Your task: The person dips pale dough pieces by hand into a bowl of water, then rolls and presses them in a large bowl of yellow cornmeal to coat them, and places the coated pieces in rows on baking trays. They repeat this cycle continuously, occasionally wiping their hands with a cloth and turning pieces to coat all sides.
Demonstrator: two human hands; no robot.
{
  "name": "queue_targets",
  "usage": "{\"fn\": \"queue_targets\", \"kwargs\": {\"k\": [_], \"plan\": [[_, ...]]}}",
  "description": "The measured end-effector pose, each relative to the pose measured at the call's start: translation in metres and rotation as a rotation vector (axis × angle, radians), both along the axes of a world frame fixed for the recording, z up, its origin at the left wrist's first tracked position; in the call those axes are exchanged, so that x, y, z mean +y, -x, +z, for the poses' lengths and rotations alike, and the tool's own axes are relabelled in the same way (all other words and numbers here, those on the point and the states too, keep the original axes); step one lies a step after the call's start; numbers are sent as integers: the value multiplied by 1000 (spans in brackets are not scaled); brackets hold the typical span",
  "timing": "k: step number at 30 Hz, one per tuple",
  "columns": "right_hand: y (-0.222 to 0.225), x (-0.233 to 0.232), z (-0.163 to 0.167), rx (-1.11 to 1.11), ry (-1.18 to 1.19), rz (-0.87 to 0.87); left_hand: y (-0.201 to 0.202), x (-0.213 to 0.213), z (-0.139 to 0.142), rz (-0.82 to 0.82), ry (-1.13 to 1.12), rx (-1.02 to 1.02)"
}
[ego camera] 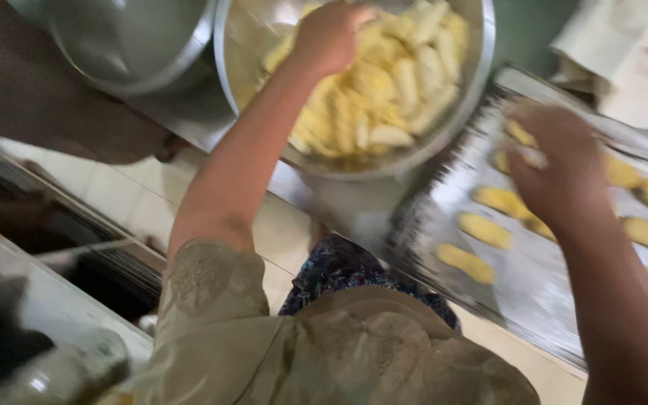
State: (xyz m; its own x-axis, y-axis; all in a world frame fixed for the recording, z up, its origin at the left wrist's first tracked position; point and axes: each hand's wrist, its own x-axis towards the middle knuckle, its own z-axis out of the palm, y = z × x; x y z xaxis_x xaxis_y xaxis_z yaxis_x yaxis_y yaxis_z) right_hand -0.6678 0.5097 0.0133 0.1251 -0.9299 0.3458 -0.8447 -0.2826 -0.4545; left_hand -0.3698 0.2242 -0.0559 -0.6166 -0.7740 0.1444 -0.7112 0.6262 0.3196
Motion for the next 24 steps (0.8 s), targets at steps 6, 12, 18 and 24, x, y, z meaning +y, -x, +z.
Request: {"fn": "queue_targets", "kwargs": {"k": [6,12,18,24], "plan": [[-158,-238,-47,-35,-329,235,-80,-48,-33,-191,-147,-271],[-212,-302,-60,472,-1076,108,-87,-49,-46,75,-355,-39],[-230,-302,-68,242,-1316,118,-88,-62,-43,258,-620,741],[-210,-301,-62,137,-1243,311,-81,-70,-40,292,-875,974]]}}
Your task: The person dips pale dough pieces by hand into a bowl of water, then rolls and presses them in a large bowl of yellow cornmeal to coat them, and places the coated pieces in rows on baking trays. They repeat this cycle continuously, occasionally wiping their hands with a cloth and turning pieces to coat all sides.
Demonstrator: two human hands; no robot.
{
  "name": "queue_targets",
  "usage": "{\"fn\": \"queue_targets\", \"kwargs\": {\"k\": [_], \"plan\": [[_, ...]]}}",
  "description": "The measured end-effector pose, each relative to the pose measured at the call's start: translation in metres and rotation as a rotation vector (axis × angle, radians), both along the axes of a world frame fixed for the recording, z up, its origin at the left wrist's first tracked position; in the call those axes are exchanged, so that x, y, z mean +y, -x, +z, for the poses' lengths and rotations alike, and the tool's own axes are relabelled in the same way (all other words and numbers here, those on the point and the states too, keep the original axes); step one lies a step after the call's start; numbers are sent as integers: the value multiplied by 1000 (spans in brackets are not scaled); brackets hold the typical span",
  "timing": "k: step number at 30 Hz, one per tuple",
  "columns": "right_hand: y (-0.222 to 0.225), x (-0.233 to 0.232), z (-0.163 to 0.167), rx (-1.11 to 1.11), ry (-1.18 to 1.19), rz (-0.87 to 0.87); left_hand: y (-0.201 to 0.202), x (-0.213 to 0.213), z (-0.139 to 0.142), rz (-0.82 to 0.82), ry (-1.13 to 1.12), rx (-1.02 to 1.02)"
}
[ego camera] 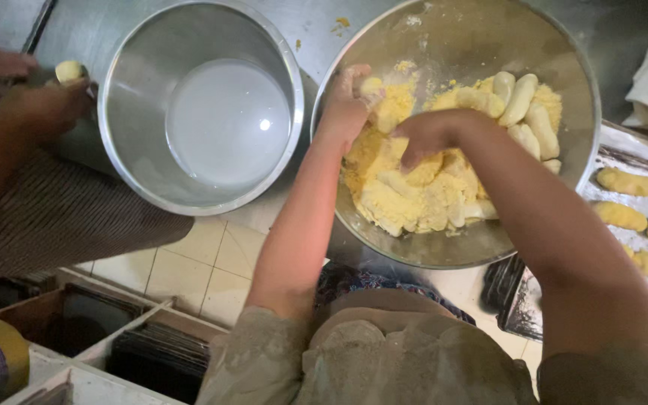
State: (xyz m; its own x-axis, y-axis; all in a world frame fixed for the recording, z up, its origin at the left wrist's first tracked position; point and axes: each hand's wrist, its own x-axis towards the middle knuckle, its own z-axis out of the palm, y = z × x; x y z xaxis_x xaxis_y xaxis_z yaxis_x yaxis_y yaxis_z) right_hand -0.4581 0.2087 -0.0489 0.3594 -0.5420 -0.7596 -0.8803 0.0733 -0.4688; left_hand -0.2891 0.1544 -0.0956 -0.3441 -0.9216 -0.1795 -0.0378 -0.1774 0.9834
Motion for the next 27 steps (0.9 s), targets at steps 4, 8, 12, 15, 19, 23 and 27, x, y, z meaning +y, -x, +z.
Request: {"fn": "queue_targets", "kwargs": {"k": [4,8,12,15,19,23,27], "plan": [[18,3,39,26,232,-152,5,-4,9,-93,-382,7],[9,3,67,95,545,-382,22,-8,11,-136,-572,87],[11,3,66,67,604,-457,35,-10,10,-98,-730,160],[22,6,55,20,651,-458,36,-9,13,-111,-829,385],[28,16,44,-45,719,-396,29,-7,22,-198,-771,487],[38,26,46,-164,347,-729,18,-1,33,-330,-646,215],[50,31,43,-584,174,-1009,10,4,36,-554,-326,122]]}}
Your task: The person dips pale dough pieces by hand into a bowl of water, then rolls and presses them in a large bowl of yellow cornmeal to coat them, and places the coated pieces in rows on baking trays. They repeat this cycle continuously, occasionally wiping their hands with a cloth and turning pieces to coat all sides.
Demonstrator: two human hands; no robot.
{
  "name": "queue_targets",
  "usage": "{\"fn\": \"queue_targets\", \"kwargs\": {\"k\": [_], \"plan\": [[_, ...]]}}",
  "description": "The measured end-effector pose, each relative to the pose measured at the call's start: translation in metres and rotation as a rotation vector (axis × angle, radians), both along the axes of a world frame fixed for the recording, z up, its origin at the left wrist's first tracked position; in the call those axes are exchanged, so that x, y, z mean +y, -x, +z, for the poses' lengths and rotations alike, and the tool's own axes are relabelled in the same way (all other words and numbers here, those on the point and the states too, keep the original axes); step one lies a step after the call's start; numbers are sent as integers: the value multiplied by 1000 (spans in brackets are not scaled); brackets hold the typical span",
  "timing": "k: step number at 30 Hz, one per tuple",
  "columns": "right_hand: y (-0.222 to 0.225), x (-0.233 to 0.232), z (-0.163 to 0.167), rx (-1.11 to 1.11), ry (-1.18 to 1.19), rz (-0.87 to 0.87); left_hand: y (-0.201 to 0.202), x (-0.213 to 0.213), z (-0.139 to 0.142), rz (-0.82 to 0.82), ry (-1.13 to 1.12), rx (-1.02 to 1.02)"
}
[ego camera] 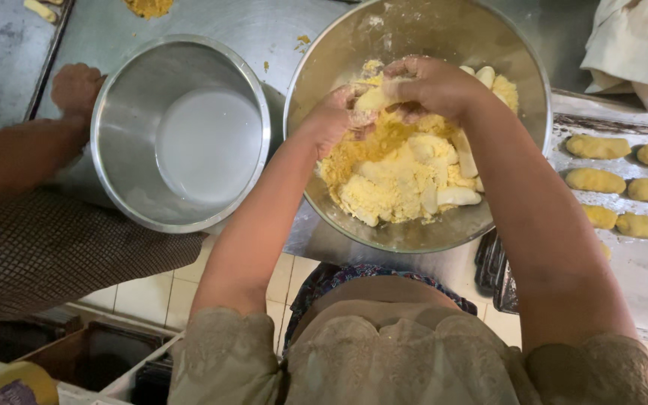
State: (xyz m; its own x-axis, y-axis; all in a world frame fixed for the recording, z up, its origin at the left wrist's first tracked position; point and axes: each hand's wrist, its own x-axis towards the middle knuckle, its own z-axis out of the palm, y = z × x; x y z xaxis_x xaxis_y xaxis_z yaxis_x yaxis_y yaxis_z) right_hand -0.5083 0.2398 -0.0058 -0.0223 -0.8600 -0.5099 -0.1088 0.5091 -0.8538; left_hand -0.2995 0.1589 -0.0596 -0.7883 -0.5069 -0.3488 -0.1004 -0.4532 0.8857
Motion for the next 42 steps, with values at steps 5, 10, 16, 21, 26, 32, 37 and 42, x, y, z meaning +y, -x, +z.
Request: {"fn": "queue_targets", "kwargs": {"k": [5,10,16,21,26,32,37,42], "plan": [[7,8,-4,-278,64,-164,-5,1,-2,27,1,-186],[9,20,3,-91,76,-39,-10,2,1,78,-161,-137],[2,29,17,123,94,-48,-10,9,4,93,-385,34],[0,37,12,-93,168,-88,-13,15,0,23,-246,203],[-11,52,-24,-190,213,-179,-13,21,-7,-43,71,168],[-51,67,-47,518,457,-245,-20,23,-9,-117,648,-147],[-41,95,-21,367,550,-335,-15,34,20,-66,284,-142],[31,189,19,210,447,-432,51,107,46,-163,631,68]]}}
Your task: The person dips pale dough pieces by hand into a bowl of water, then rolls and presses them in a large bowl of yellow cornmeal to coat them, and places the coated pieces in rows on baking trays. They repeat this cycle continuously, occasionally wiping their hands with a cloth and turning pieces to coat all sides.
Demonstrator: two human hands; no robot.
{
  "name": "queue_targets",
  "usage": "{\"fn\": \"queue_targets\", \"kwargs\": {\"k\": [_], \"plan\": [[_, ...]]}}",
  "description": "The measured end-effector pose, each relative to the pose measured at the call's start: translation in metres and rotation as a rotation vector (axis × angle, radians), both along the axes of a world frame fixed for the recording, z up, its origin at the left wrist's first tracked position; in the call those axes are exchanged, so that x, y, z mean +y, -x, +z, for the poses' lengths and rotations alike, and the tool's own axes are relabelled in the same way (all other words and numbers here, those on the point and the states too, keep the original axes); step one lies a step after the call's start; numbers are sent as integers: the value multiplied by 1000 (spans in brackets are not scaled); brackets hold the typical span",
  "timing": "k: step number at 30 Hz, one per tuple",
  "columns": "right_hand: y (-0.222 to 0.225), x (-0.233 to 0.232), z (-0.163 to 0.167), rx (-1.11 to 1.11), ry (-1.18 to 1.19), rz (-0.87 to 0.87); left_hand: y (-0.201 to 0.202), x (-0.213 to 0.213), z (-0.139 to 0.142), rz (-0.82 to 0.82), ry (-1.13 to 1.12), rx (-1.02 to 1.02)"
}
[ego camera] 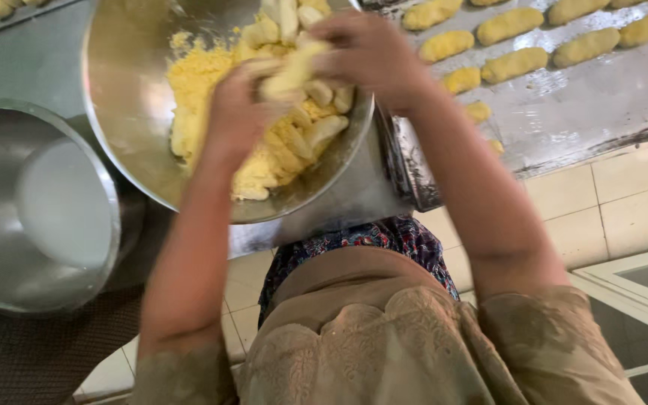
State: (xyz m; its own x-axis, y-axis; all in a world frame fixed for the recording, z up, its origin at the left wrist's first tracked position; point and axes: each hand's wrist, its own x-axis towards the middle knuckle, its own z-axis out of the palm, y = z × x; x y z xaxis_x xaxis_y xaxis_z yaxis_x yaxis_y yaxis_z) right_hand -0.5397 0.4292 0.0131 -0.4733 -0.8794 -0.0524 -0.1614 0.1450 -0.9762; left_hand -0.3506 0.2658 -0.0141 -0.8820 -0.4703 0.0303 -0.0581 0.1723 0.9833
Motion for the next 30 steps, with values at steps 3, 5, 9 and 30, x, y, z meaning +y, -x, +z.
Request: {"fn": "queue_targets", "kwargs": {"k": [3,5,9,30], "plan": [[37,86,10,-222,-44,-195,62,84,-5,-67,-78,55],[59,151,7,152,-104,-184,102,139,-12,-70,230,-40],[99,238,-37,-295,-91,-457,163,227,-26,-193,477,-285],[144,295,-96,903,-272,-111,174,295,-70,35,1052,-63]]}}
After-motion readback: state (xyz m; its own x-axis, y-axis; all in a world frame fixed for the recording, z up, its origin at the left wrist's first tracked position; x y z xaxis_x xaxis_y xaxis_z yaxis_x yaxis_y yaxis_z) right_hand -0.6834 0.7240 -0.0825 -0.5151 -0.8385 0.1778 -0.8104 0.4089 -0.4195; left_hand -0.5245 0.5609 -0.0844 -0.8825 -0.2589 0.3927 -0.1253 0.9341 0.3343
